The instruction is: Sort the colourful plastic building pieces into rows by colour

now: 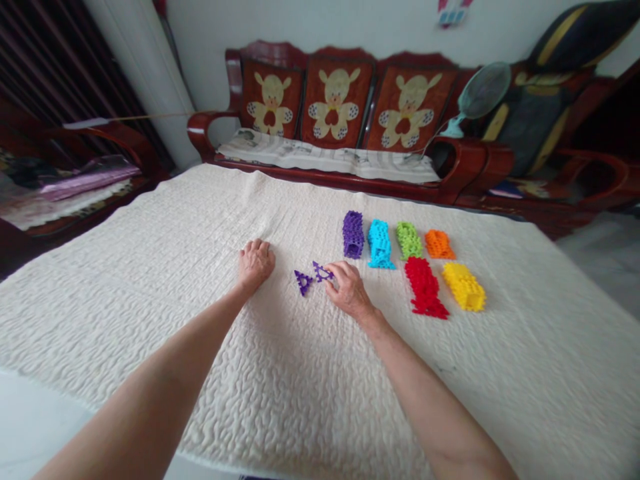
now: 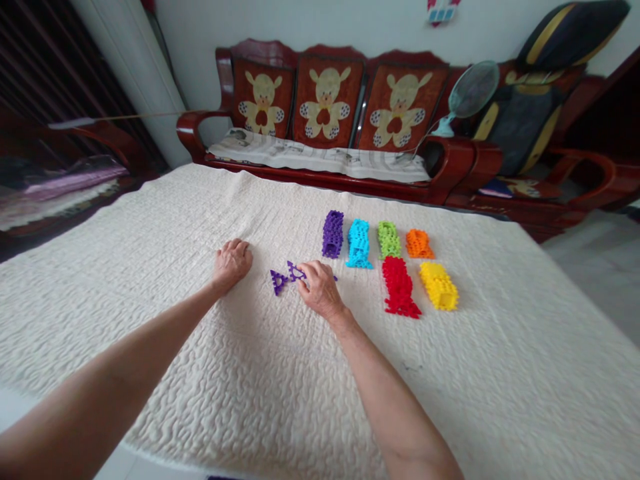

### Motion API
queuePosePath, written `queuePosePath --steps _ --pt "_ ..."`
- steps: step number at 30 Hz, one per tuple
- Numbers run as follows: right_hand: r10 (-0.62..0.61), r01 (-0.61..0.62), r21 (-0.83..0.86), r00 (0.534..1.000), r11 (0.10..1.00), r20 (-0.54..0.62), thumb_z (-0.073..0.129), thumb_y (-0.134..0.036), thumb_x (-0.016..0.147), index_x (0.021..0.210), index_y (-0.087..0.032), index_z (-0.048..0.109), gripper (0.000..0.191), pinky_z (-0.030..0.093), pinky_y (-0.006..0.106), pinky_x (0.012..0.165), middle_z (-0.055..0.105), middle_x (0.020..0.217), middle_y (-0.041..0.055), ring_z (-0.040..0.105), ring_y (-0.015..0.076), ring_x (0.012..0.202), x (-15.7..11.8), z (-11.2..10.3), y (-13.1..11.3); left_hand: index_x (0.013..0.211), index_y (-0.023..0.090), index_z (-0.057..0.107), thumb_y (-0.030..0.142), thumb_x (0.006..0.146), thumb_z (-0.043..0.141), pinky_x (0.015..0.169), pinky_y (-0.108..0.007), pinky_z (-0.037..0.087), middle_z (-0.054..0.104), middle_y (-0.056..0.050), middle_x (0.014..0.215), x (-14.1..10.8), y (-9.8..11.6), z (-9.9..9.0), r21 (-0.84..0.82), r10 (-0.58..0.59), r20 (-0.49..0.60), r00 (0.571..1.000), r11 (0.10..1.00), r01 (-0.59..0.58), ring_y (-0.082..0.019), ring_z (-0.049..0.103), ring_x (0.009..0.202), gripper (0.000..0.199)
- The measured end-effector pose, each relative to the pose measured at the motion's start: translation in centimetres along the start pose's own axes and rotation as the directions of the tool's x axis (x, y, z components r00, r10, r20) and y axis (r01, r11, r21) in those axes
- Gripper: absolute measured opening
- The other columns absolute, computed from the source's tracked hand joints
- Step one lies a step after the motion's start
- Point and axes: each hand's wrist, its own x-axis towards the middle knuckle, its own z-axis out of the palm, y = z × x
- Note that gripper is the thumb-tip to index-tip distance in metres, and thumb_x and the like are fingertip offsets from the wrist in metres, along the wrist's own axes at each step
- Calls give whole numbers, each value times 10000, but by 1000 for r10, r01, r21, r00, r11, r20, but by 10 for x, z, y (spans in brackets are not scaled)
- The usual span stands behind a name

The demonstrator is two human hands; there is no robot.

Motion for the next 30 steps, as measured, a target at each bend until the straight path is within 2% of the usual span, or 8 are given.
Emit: queuePosePath --steps 4,7,10,13,17,19,22,30 --pt "2 -2 -4 999 1000 -36 577 -181 832 1089 -190 629 262 434 367 935 660 1054 106 591 237 1031 0 0 -1 1155 220 612 279 944 366 950 -426 400 596 -113 1224 -1 1 -1 3 -9 -3 1000 1000 9 -280 496 1177 329" --pt "27 -27 -59 1000 998 -7 600 -256 843 899 -196 642 93 420 343 875 676 907 74 606 215 905 -1 0 -4 1154 219 612 281 946 366 945 -424 402 598 -112 1222 0 1 0 14 -15 0 1000 1000 15 -278 497 1180 327" --pt "34 -33 -53 999 998 24 562 -325 888 748 -199 607 193 393 314 801 636 719 23 580 171 739 -2 -2 -8 1143 216 616 277 945 368 941 -429 402 600 -114 1218 1 1 1 23 -20 2 1000 1000 20 -279 498 1180 323" --pt "16 -16 -20 1000 1000 3 487 -281 924 810 -191 631 205 379 313 813 650 736 22 577 164 746 -2 -5 -8 1147 216 613 274 943 375 943 -427 399 598 -114 1218 1 1 1 20 -13 5 1000 1000 13 -277 498 1178 319" --pt "-72 77 -68 995 995 74 475 -182 903 1099 -179 647 261 318 368 982 685 1150 81 550 215 1094 1 -5 -5 1146 216 611 270 941 378 930 -417 402 602 -111 1212 1 -1 2 23 -3 -6 1000 1000 3 -273 503 1171 315" --pt "-81 100 -125 985 987 149 475 -166 905 1173 -199 631 311 248 420 1044 661 1231 73 496 236 1178 3 -2 -5 1141 214 613 270 939 381 921 -419 406 606 -108 1209 2 -2 3 25 3 -12 1000 1000 -2 -275 506 1168 313" --pt "-35 81 -207 976 975 217 496 -191 913 1140 -220 655 278 175 477 1067 682 1142 70 480 252 1155 6 0 -6 1146 212 612 268 938 382 927 -425 402 604 -107 1213 2 -3 5 22 3 -16 1000 1000 -2 -277 503 1172 314" --pt "79 44 -315 926 948 369 528 -230 909 996 -234 718 209 203 465 1012 652 962 80 492 255 1051 13 -16 -15 1145 213 613 272 941 382 933 -424 400 605 -110 1208 2 -2 5 29 -8 -6 1000 1000 8 -278 505 1172 313"
